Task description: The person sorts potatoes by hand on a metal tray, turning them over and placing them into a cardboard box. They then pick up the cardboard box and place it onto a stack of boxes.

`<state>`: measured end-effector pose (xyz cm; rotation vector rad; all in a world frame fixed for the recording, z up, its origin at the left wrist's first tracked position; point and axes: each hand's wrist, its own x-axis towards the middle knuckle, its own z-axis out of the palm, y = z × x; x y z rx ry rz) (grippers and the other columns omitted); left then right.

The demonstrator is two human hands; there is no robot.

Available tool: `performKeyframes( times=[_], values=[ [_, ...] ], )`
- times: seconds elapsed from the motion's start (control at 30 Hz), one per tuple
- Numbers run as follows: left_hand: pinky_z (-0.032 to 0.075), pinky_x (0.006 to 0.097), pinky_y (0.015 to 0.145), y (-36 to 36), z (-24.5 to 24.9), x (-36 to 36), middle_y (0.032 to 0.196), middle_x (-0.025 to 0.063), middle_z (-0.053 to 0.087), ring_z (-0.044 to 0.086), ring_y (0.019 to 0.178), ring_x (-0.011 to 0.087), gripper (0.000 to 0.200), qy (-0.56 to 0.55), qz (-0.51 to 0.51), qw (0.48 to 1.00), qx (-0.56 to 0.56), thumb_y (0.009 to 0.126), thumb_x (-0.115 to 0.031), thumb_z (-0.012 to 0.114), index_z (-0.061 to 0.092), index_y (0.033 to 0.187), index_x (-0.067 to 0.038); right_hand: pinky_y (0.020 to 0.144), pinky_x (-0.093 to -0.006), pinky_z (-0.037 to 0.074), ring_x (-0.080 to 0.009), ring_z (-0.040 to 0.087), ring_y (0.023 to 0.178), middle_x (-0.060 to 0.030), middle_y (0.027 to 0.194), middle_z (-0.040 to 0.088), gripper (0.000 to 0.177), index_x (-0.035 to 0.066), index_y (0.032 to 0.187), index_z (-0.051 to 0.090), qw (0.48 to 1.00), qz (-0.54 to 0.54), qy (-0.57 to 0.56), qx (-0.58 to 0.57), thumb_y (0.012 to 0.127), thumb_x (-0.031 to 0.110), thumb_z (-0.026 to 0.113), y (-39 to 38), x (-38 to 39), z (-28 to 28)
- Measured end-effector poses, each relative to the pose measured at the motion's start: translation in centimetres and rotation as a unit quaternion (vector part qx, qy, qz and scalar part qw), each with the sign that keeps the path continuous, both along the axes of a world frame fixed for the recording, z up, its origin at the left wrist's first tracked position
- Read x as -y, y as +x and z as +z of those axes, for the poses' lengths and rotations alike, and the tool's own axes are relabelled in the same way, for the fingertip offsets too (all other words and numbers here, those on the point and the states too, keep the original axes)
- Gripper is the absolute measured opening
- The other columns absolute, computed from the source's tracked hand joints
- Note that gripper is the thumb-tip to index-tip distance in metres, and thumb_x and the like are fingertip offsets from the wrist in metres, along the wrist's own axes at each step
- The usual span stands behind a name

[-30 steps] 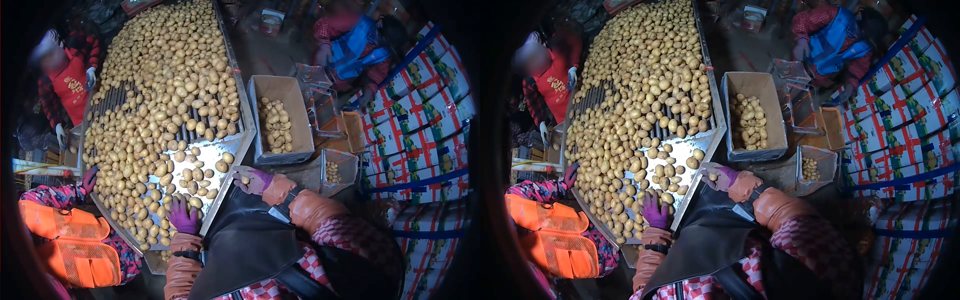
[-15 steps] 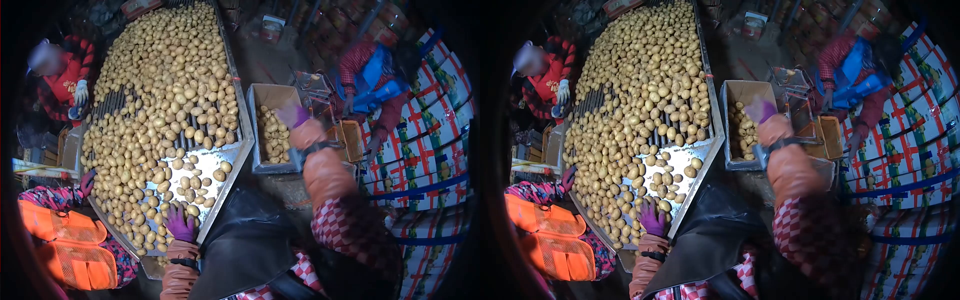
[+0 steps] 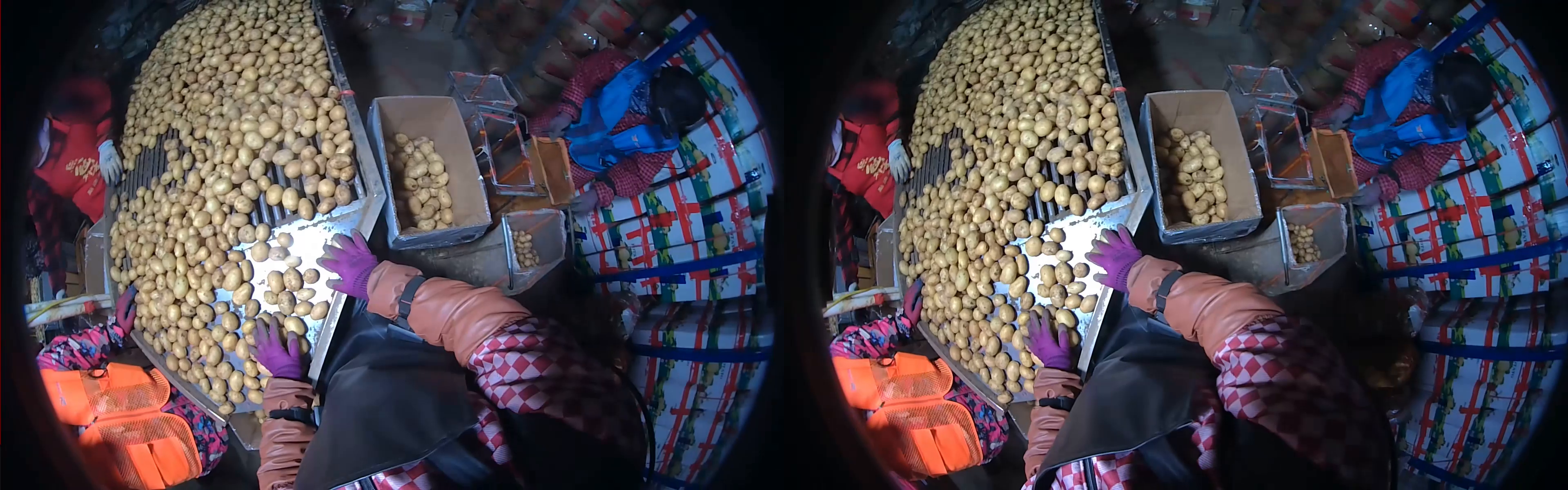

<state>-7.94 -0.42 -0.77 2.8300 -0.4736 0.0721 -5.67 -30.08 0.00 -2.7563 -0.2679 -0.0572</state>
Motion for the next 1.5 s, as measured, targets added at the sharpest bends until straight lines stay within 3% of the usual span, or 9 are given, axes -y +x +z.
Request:
performKeyframes(
  times=[1.0,1.13,1.2,1.23,1.3,1.33,1.37,1.4,1.5],
  values=[
    [0.01,0.0623,0.109,-0.3,-1.4,-0.8,0.143,0.0202,0.04,0.035,0.133,0.0384,0.059,-0.017,-0.014,0.999,0.031,0.079,-0.036,0.06,0.05,0.135,-0.017,0.11,-0.0624,0.01,-0.0355,0.03,0.134,-0.008,0.136,0.047,0.056,0.022,0.129,0.054,0.999,-0.024,-0.024,0.025,0.079,0.047,0.06,0.1,-0.4,-0.9],
    [0.021,0.0584,0.108,-0.1,-2.7,-1.2,0.136,0.0236,0.046,0.04,0.128,0.0424,0.056,-0.132,-0.042,0.988,0.066,0.079,-0.034,0.06,0.054,0.128,-0.008,0.106,-0.0603,0.022,-0.0333,0.039,0.128,-0.007,0.131,0.052,0.055,0.02,0.126,0.056,0.994,-0.012,-0.021,0.107,0.076,0.041,0.065,0.0,0.0,-2.0],
    [0.033,0.0544,0.099,0.3,-3.3,-0.4,0.119,0.0229,0.057,0.049,0.116,0.0424,0.047,-0.085,-0.036,0.987,0.129,0.074,-0.027,0.064,0.06,0.116,-0.005,0.108,-0.0504,0.028,-0.0359,0.038,0.129,-0.0094,0.133,0.051,0.055,0.019,0.127,0.054,0.996,0.026,-0.007,0.09,0.078,0.042,0.062,0.7,1.5,-5.4],
    [0.036,0.0524,0.093,0.6,-0.6,1.0,0.111,0.019,0.06,0.052,0.11,0.0386,0.046,-0.146,-0.006,0.985,0.091,0.071,-0.028,0.066,0.062,0.112,-0.008,0.106,-0.0493,0.031,-0.0364,0.042,0.126,-0.0107,0.129,0.054,0.055,0.018,0.125,0.055,0.998,0.011,-0.042,0.04,0.076,0.042,0.062,1.1,1.4,-6.6],
    [0.035,0.0519,0.092,0.7,2.4,0.6,0.107,0.0142,0.06,0.054,0.105,0.0359,0.045,-0.165,0.005,0.984,0.064,0.069,-0.03,0.068,0.062,0.11,-0.013,0.102,-0.0511,0.033,-0.0362,0.047,0.119,-0.0104,0.124,0.058,0.057,0.018,0.126,0.057,0.994,0.016,0.019,-0.108,0.075,0.043,0.065,1.9,1.3,-3.3],
    [0.031,0.0546,0.095,0.5,2.4,-0.1,0.113,0.0136,0.057,0.051,0.109,0.0355,0.049,-0.17,0.024,0.985,0.016,0.068,-0.031,0.068,0.06,0.113,-0.012,0.103,-0.0562,0.028,-0.035,0.044,0.122,-0.0086,0.131,0.054,0.06,0.021,0.13,0.055,1.0,0.016,0.002,0.001,0.075,0.044,0.066,1.3,0.8,-2.8],
    [0.027,0.0564,0.099,0.4,4.2,-0.5,0.122,0.014,0.052,0.047,0.116,0.0358,0.055,-0.15,0.035,0.986,-0.07,0.069,-0.032,0.067,0.056,0.119,-0.012,0.104,-0.0612,0.024,-0.0332,0.039,0.128,-0.0052,0.137,0.049,0.063,0.025,0.131,0.052,0.993,0.008,-0.113,0.016,0.073,0.044,0.068,0.8,-0.8,0.0],
    [0.023,0.0575,0.103,-0.1,4.9,-0.7,0.127,0.015,0.047,0.042,0.12,0.0372,0.06,-0.155,0.029,0.987,-0.031,0.07,-0.031,0.066,0.052,0.124,-0.012,0.106,-0.0631,0.021,-0.0319,0.034,0.132,-0.0013,0.142,0.044,0.066,0.027,0.133,0.05,0.993,-0.007,-0.115,-0.008,0.072,0.044,0.07,0.9,-1.2,0.2],
    [0.022,0.0559,0.105,-1.2,5.6,-1.7,0.129,0.0175,0.046,0.037,0.126,0.0396,0.057,-0.125,-0.009,0.992,-0.015,0.073,-0.035,0.066,0.053,0.124,-0.012,0.109,-0.0583,0.017,-0.0333,0.032,0.134,-0.0027,0.144,0.042,0.065,0.025,0.136,0.048,0.987,-0.013,-0.144,-0.07,0.075,0.04,0.068,1.0,-2.3,3.3]
  ],
)
